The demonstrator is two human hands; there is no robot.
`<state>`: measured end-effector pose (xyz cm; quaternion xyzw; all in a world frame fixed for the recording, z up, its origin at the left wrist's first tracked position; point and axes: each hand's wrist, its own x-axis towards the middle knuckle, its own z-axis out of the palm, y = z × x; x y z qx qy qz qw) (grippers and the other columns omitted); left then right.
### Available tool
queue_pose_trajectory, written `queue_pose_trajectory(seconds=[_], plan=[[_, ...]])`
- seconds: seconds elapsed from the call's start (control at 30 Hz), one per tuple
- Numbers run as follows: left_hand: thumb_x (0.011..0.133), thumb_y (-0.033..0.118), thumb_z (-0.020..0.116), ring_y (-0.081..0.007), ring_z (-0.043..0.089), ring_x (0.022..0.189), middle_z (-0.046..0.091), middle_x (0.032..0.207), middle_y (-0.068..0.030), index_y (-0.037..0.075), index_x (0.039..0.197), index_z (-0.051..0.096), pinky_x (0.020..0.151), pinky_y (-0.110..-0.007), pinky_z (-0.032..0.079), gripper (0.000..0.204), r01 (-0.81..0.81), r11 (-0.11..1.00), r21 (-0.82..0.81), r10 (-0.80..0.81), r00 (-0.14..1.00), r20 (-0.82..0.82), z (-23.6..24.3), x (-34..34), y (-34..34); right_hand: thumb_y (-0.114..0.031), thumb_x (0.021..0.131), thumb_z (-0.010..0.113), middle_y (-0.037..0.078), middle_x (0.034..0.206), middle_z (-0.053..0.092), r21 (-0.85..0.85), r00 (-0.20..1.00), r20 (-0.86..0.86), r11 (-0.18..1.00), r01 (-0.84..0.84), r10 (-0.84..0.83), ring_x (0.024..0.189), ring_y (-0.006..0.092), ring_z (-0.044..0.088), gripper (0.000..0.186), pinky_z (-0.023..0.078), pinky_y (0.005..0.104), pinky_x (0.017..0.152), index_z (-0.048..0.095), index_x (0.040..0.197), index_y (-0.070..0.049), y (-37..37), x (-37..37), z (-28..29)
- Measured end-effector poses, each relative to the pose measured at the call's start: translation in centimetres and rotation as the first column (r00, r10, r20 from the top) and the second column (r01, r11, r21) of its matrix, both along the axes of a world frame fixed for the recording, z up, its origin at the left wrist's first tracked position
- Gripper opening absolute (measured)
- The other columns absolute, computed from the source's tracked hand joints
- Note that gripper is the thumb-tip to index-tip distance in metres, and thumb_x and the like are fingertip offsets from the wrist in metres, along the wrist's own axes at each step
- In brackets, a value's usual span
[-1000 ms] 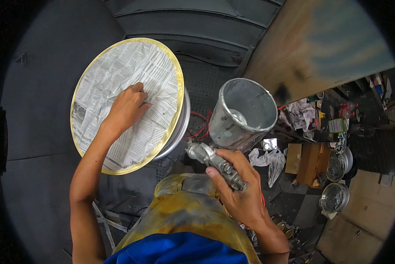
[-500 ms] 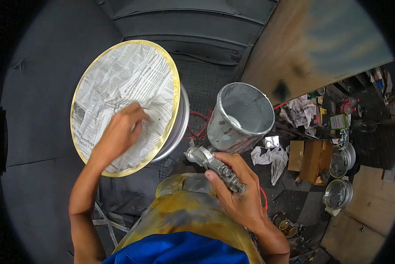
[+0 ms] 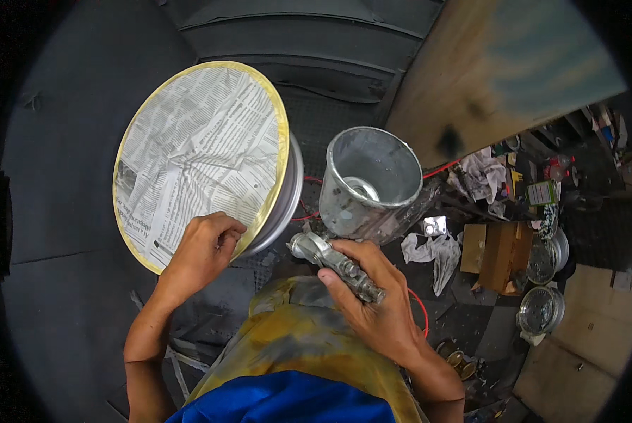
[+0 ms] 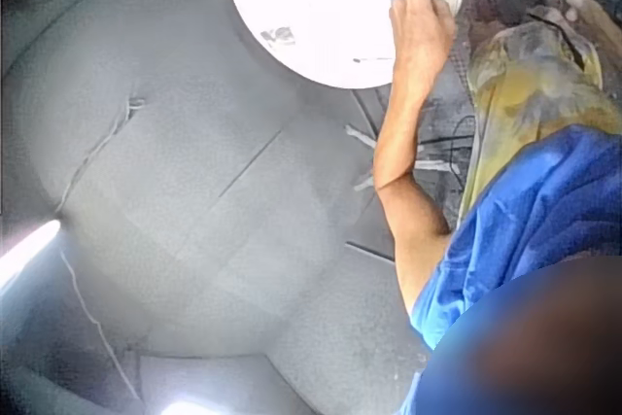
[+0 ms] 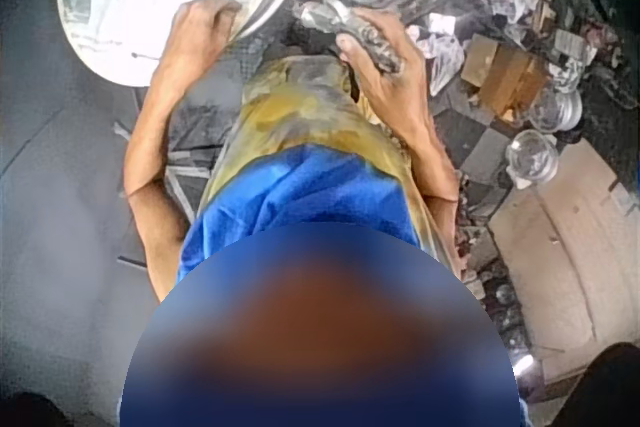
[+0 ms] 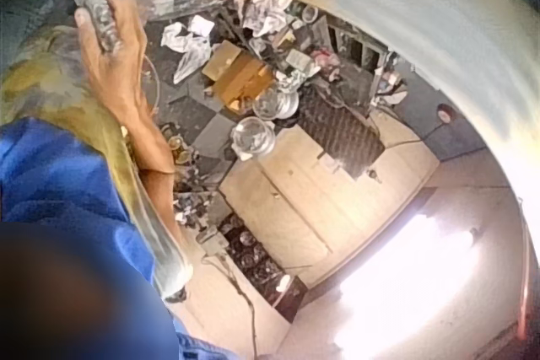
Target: Apply paint to a wheel rim using a spray gun and then cleaning the spray gun.
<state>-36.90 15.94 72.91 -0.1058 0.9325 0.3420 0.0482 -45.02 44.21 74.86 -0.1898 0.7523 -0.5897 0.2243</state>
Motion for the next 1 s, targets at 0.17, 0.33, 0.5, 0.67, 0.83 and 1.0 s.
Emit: queue_pose_trajectory(seconds=[0.17,0.33,0.5,0.67,0.83,1.0], plan=[[0.091,-0.003,0.064,-0.0324,0.073,0.083,0.073,0.095,-0.0197,-0.007,0.100,0.071,0.069,-0.039,0.056,0.013,-0.045,0.996,0.079,0.045,0.999,0.001,0.6,-0.1,0.5,-0.009,0.096,0.077,0.011,0.099,0.068,0.030,0.995,0.063,0.997,0.073,-0.075,0.084,0.0159,0.064,0.034,0.052,0.0304,0.076,0.064,0.124,0.002,0.0,-0.2,0.0],[0.090,-0.004,0.064,-0.0332,0.073,0.084,0.073,0.097,-0.0206,-0.008,0.101,0.070,0.069,-0.039,0.056,0.013,-0.063,0.996,0.065,0.062,0.998,0.016,0.8,0.2,1.0,-0.011,0.097,0.076,0.010,0.099,0.068,0.000,0.992,0.011,0.992,0.126,-0.126,0.085,0.0148,0.064,0.032,0.052,0.0303,0.076,0.064,0.124,0.002,0.2,-0.7,0.2],[0.090,-0.007,0.062,-0.0359,0.074,0.085,0.073,0.095,-0.0218,-0.009,0.104,0.071,0.073,-0.041,0.057,0.017,-0.069,0.997,-0.034,0.067,0.997,-0.048,0.6,0.4,1.4,-0.010,0.097,0.077,0.012,0.099,0.069,-0.012,0.985,0.023,0.985,0.171,-0.171,0.086,0.0156,0.066,0.031,0.053,0.0304,0.077,0.065,0.123,0.002,0.0,-0.8,0.0],[0.088,-0.009,0.060,-0.0391,0.073,0.085,0.072,0.094,-0.0233,-0.010,0.104,0.072,0.076,-0.043,0.057,0.019,-0.029,0.998,-0.051,0.027,0.999,-0.024,1.0,0.9,1.3,-0.009,0.095,0.078,0.013,0.100,0.069,0.001,0.994,0.031,0.995,0.101,-0.101,0.088,0.0182,0.066,0.032,0.053,0.0316,0.079,0.065,0.123,0.002,0.2,0.0,0.1],[0.087,-0.011,0.059,-0.0403,0.072,0.085,0.070,0.094,-0.0227,-0.009,0.104,0.072,0.077,-0.043,0.056,0.021,0.009,0.996,-0.089,-0.008,1.000,0.008,1.9,1.3,1.0,-0.008,0.094,0.078,0.013,0.103,0.069,-0.026,0.998,0.060,0.999,0.029,-0.027,0.089,0.0203,0.067,0.033,0.052,0.0323,0.080,0.065,0.124,0.001,-0.1,0.3,0.6],[0.087,-0.012,0.059,-0.0406,0.071,0.085,0.070,0.095,-0.0217,-0.007,0.103,0.073,0.077,-0.045,0.055,0.022,0.000,0.996,-0.089,0.006,0.997,0.072,3.7,1.0,0.2,-0.007,0.093,0.079,0.013,0.102,0.068,-0.008,0.999,0.043,1.000,0.024,-0.024,0.089,0.0203,0.066,0.034,0.052,0.0322,0.079,0.065,0.124,0.001,-1.4,-1.9,1.5]])
